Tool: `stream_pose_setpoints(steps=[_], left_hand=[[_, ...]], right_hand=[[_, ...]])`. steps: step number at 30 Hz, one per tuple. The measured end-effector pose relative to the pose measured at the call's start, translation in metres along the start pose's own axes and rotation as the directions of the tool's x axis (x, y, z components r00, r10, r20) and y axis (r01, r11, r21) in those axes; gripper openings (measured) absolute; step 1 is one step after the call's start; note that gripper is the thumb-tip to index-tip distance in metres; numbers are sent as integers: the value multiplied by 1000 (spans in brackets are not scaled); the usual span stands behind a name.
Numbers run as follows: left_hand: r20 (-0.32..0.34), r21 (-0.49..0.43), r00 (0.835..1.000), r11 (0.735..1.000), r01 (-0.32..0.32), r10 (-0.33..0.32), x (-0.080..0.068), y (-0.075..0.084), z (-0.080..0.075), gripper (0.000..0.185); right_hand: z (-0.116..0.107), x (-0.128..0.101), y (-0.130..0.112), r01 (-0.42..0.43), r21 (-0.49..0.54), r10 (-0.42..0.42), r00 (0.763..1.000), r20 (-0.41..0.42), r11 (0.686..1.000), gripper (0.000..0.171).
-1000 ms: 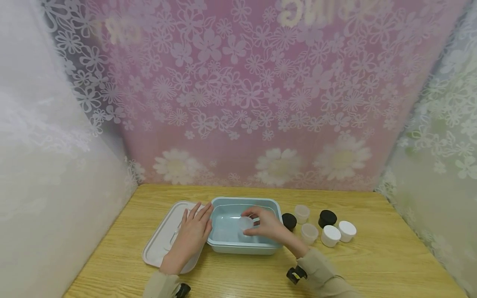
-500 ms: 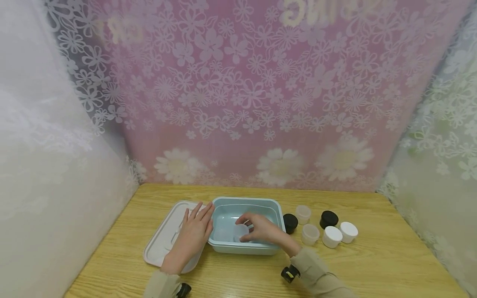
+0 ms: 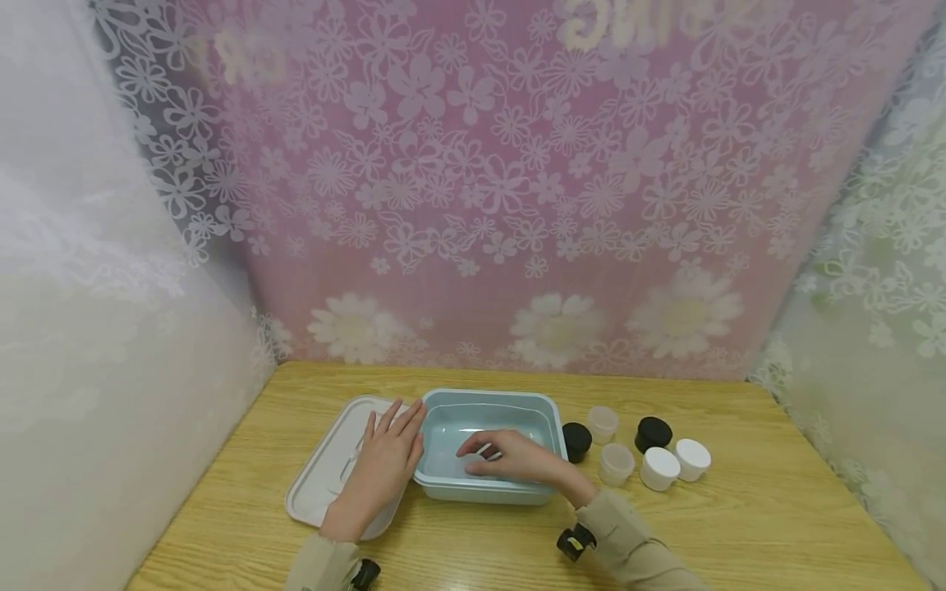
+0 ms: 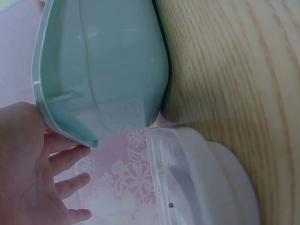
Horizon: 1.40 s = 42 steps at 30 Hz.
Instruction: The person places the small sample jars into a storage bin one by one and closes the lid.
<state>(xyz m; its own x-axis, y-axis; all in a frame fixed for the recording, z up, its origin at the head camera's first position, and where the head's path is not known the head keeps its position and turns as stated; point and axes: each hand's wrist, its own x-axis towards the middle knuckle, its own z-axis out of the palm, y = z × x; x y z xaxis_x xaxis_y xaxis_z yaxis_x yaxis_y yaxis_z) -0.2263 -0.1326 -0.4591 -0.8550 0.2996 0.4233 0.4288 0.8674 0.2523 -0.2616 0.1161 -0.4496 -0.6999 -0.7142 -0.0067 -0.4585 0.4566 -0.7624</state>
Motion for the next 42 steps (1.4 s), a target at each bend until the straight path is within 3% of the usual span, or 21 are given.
stream_pose_setpoints(steps=[4, 8, 14, 21, 27, 32, 35, 42], left_hand=[[14, -6, 1000, 1000, 3, -3, 0, 0, 0, 44], [14, -12, 1000, 1000, 3, -3, 0, 0, 0, 45], [10, -12, 1000, 1000, 6, -6, 0, -1, -1, 45], [15, -13, 1000, 1000, 13, -12, 0, -2, 0, 44], [21, -13, 1000, 1000, 12, -12, 0, -2, 0, 45], [24, -4, 1000, 1000, 15, -15, 0, -1, 0, 45], [26, -8, 1000, 1000, 16, -16, 0, -1, 0, 45], [24, -11, 1000, 1000, 18, -18, 0, -1, 1, 45]], right_hand=[[-3, -3, -1, 11, 0, -11, 998, -56, 1000, 34], [-9, -8, -2, 27, 46, -18, 982, -190, 999, 34], [-16, -21, -1, 56, 152, 10, 916, -402, 987, 40], [-19, -38, 8, 117, 191, 7, 835, -550, 974, 41], [-29, -55, 11, 141, 201, 19, 773, -634, 969, 39], [-41, -72, 15, 117, 206, 55, 737, -674, 971, 39], [-48, -85, 18, 101, 206, 71, 723, -688, 973, 41], [-67, -120, 37, 118, 183, 45, 712, -700, 976, 45]])
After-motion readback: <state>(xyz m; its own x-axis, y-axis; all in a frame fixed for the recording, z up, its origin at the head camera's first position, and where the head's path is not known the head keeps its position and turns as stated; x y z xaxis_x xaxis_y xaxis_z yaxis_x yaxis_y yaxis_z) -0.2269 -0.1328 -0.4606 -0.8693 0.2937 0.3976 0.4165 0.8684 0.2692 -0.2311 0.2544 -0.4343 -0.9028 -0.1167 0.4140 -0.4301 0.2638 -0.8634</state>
